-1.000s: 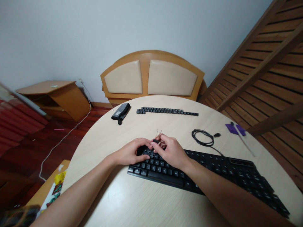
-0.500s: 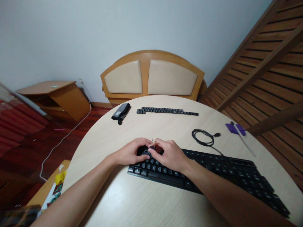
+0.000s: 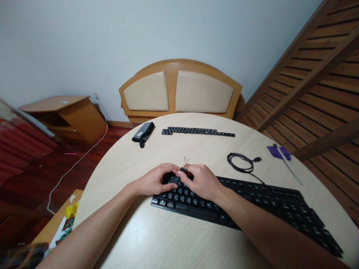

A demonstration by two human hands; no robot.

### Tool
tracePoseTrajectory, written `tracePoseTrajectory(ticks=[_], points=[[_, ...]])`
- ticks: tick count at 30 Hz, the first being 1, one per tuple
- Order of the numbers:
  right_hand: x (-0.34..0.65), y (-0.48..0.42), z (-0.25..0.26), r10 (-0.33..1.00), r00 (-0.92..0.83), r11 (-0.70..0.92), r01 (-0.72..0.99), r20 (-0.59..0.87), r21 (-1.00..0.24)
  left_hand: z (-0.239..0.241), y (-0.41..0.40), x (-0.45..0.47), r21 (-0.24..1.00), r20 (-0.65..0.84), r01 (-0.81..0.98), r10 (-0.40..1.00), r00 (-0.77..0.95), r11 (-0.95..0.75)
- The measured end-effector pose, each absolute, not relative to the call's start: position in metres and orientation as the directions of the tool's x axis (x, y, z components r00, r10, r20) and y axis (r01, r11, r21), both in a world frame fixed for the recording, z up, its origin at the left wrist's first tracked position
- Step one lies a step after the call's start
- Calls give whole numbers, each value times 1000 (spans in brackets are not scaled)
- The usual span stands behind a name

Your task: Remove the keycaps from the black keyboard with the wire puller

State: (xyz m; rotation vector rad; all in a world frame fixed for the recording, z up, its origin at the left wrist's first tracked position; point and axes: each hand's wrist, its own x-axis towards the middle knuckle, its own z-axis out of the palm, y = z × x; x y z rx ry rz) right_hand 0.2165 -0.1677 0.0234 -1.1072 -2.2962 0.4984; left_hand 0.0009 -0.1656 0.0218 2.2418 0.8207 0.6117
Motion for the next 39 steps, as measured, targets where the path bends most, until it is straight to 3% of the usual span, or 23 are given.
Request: tracePoseTrajectory(ticks=[5,13,39], points=[[216,-167,24,803,-524,589,627,284,-510,22,-166,1,712,194,392,700,687,-582],[217,-168,26,821,-523,537,574,228,-618,22,-165,4,719,196,378,691,696,-584],[216,-168,26,826,-512,541,603,236,-586,21,-165,6,732,207,368,701,683,-574]])
